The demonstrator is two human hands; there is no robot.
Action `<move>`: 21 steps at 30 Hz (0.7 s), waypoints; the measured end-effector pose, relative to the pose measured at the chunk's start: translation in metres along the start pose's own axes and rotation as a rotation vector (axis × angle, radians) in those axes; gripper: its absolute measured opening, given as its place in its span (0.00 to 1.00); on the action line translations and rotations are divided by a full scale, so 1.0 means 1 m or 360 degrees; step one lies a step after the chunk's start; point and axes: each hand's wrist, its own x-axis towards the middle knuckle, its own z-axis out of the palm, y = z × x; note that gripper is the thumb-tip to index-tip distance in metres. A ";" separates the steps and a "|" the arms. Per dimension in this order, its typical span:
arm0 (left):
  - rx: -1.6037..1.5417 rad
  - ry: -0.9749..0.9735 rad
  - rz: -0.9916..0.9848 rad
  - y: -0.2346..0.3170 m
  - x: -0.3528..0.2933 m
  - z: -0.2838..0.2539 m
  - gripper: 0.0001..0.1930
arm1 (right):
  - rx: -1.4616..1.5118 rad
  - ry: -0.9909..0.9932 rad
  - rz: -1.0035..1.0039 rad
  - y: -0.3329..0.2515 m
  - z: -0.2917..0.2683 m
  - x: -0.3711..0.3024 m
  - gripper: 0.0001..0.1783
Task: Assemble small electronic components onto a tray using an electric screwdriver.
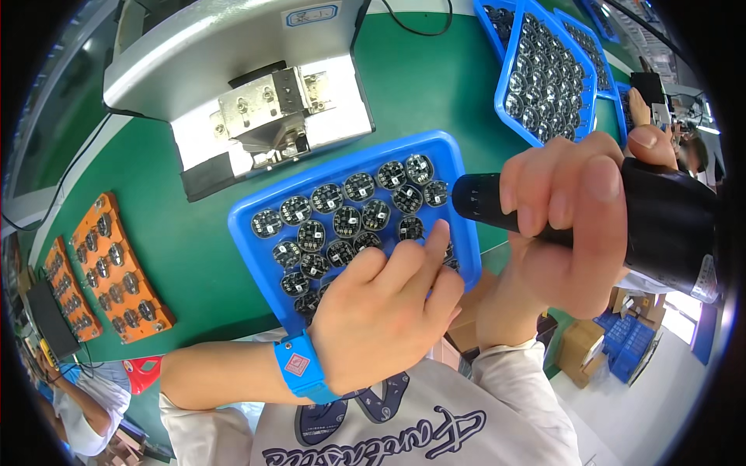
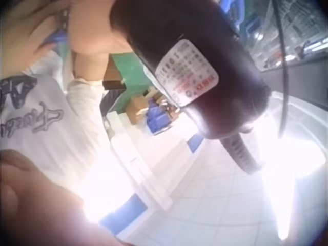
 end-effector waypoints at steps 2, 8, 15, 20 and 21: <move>-0.0012 -0.0024 0.0024 -0.002 0.001 -0.001 0.17 | 0.0178 -0.0066 0.0015 -0.005 0.008 0.001 0.21; 0.0000 -0.0004 -0.0019 -0.001 -0.001 0.003 0.21 | 0.0218 -0.0155 -0.0044 -0.002 0.002 0.005 0.21; 0.0031 -0.0006 -0.0032 -0.003 0.001 0.005 0.21 | 0.0290 0.0028 0.0030 0.005 0.002 0.005 0.20; 0.0063 -0.0027 -0.0023 -0.008 0.005 0.007 0.21 | 0.0087 -0.0039 -0.0060 0.007 0.002 0.006 0.22; 0.0059 -0.0032 -0.0017 -0.008 0.006 0.007 0.21 | 0.0272 0.0140 0.0063 0.004 0.007 0.003 0.22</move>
